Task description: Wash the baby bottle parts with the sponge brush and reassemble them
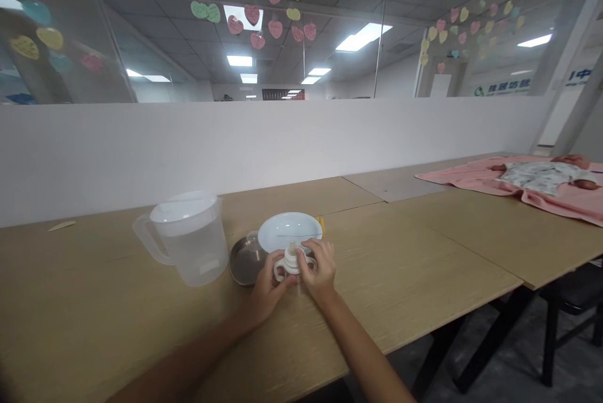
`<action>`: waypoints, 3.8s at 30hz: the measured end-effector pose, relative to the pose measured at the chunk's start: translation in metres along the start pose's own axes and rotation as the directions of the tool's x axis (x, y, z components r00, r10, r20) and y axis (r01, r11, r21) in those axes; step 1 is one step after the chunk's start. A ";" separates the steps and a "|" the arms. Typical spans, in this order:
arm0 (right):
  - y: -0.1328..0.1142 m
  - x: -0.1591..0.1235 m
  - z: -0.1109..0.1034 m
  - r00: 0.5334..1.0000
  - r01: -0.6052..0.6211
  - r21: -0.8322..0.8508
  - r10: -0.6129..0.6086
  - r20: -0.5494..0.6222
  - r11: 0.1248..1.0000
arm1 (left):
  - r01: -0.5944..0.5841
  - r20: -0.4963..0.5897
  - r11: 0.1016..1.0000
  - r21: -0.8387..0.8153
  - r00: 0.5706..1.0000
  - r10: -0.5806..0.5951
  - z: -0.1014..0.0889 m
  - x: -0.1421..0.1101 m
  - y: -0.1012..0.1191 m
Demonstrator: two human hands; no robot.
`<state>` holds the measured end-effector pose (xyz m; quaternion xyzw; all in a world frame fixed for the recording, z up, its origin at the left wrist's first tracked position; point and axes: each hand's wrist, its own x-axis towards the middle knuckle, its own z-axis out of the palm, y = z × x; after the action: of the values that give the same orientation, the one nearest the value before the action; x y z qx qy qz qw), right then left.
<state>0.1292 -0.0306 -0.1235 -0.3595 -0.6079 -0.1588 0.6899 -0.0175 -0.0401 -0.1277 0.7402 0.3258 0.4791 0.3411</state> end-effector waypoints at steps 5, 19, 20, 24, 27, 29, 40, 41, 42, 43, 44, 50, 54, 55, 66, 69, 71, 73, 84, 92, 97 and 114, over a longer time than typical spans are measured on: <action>0.001 -0.002 0.001 1.000 -0.025 0.007 0.025 0.002 1.000 | -0.003 -0.007 1.000 -0.012 1.000 0.003 0.001 0.000 -0.002; -0.008 0.005 -0.002 0.996 -0.076 0.098 0.071 0.051 0.992 | -0.048 0.002 0.997 0.057 0.999 0.048 0.001 -0.004 -0.001; -0.008 0.006 -0.003 0.997 -0.068 0.099 0.063 0.052 0.993 | -0.046 0.003 0.997 0.058 0.999 0.046 0.001 -0.004 0.000; -0.007 0.006 -0.003 0.998 -0.027 0.094 0.021 0.067 0.995 | -0.031 0.005 0.997 0.069 1.000 0.031 0.000 -0.004 0.000; -0.005 0.005 -0.001 0.994 -0.074 0.093 0.065 0.092 0.993 | -0.037 0.003 0.997 0.070 0.999 0.037 0.000 -0.003 -0.001; -0.003 0.004 0.000 0.987 -0.132 0.082 0.124 0.100 0.988 | -0.036 0.006 0.997 0.071 0.999 0.036 0.000 -0.003 -0.001; 0.012 -0.010 0.000 0.954 -0.299 0.052 0.299 0.019 0.953 | -0.077 0.041 0.995 0.058 0.996 0.075 0.000 -0.001 0.003; 0.012 -0.012 0.000 0.957 -0.290 0.053 0.287 0.046 0.956 | -0.083 0.053 0.995 0.061 0.995 0.080 0.000 -0.001 0.002; 0.012 -0.013 -0.001 0.959 -0.275 0.058 0.270 0.084 0.960 | -0.083 0.058 0.994 0.064 0.995 0.080 0.000 -0.001 0.002; 0.011 -0.014 -0.001 0.961 -0.254 0.067 0.244 0.130 0.965 | -0.077 0.058 0.995 0.066 0.996 0.073 0.000 -0.001 0.001; 0.011 -0.014 -0.001 0.961 -0.228 0.080 0.211 0.177 0.970 | -0.062 0.054 0.996 0.066 0.997 0.058 0.000 -0.002 0.000; 0.008 -0.014 -0.006 0.977 -0.133 0.116 0.111 0.181 0.984 | -0.006 -0.011 0.998 0.062 1.000 0.007 0.002 -0.006 -0.009; 0.006 -0.012 -0.010 0.991 -0.046 0.113 0.031 0.130 0.993 | -0.009 -0.026 0.998 0.062 1.000 0.011 0.002 -0.006 -0.011; 0.005 -0.012 -0.010 0.991 -0.018 0.120 0.002 0.132 0.993 | -0.007 -0.020 0.998 0.063 1.000 0.008 0.002 -0.005 -0.011; 0.004 -0.012 -0.008 0.983 -0.095 0.100 0.077 0.166 0.990 | -0.056 0.025 0.996 0.064 0.998 0.054 0.000 -0.003 -0.008; 0.004 -0.011 -0.007 0.972 -0.097 0.096 0.073 0.222 0.991 | -0.062 0.024 0.996 0.059 0.998 0.061 0.000 -0.003 -0.008; 0.004 -0.011 -0.006 0.957 -0.117 0.100 0.085 0.278 0.988 | -0.064 0.027 0.996 0.058 0.998 0.062 0.001 -0.003 -0.008; 0.005 -0.011 -0.005 0.939 -0.148 0.133 0.097 0.330 0.980 | -0.068 0.022 0.996 0.054 0.998 0.067 0.001 -0.002 -0.007; 0.002 -0.009 0.000 0.916 -0.208 0.111 0.154 0.371 0.972 | 0.031 -0.063 0.999 -0.017 0.998 -0.032 0.005 -0.003 -0.005; 0.015 -0.012 0.002 0.879 -0.353 0.311 0.199 0.434 0.883 | 0.088 -0.049 0.986 -0.139 0.994 -0.096 0.006 -0.004 -0.004; 0.013 -0.014 0.003 0.856 -0.400 0.290 0.242 0.456 0.869 | 0.063 -0.086 0.986 -0.155 0.993 -0.077 0.005 -0.004 -0.003; 0.001 -0.014 0.007 0.944 -0.145 0.015 0.134 0.302 0.989 | 0.057 -0.088 0.995 -0.082 0.994 -0.064 0.005 -0.004 0.001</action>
<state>0.1217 -0.0284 -0.1374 -0.4087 -0.6816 -0.0419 0.6055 -0.0140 -0.0445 -0.1304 0.6935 0.3438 0.5142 0.3694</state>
